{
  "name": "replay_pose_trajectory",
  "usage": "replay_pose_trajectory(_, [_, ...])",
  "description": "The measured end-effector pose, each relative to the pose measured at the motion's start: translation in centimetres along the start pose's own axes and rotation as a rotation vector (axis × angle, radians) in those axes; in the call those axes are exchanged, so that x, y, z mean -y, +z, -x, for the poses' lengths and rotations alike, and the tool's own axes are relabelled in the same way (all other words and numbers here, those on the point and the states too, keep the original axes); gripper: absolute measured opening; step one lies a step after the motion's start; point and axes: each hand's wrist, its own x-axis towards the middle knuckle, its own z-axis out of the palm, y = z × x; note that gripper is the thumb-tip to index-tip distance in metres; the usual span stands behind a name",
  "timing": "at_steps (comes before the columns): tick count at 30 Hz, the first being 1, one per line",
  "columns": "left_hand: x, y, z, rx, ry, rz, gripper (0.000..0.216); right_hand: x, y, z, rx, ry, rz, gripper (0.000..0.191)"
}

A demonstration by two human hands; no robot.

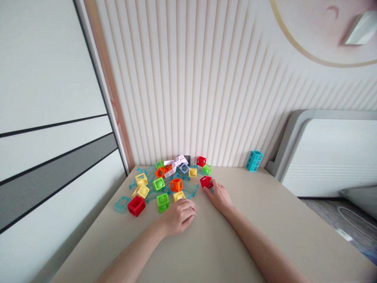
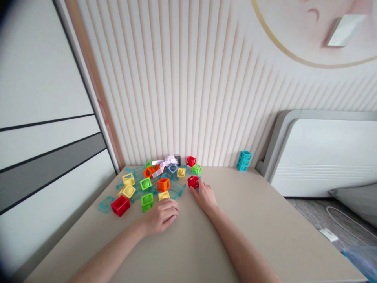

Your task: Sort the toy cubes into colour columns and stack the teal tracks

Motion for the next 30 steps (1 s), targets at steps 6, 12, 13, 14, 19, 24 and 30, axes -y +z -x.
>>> replay_pose_trajectory(6, [0.0, 0.0, 0.0, -0.018, 0.007, 0.009, 0.014, 0.1, -0.5, 0.1, -0.070, -0.051, -0.071, 0.021])
replay_pose_trajectory(12, [-0.5, -0.5, 0.0, -0.020, -0.049, 0.023, 0.025, -0.5, -0.6, 0.4, -0.161, -0.266, -0.163, 0.024])
replay_pose_trajectory(13, [-0.6, -0.6, 0.1, -0.028, -0.069, 0.027, 0.030, -0.5, -0.6, 0.5, -0.189, -0.328, -0.186, 0.025])
replay_pose_trajectory(14, [-0.6, -0.6, 0.1, -0.036, -0.089, 0.033, 0.034, -0.4, -0.6, 0.7, -0.211, -0.391, -0.209, 0.026])
replay_pose_trajectory(19, [-0.3, -0.2, 0.5, -0.048, -0.114, 0.046, 0.053, 0.5, -0.9, 1.5, -0.139, -0.554, -0.240, 0.036])
replay_pose_trajectory(24, [-0.3, 0.1, 0.6, -0.014, -0.109, 0.028, 0.059, 1.2, -1.2, 1.8, -0.012, -0.658, -0.204, 0.041])
replay_pose_trajectory(30, [-0.5, 0.1, 0.5, -0.062, -0.156, 0.220, 0.062, 1.3, -1.5, 1.8, 0.002, -0.728, -0.197, 0.043])
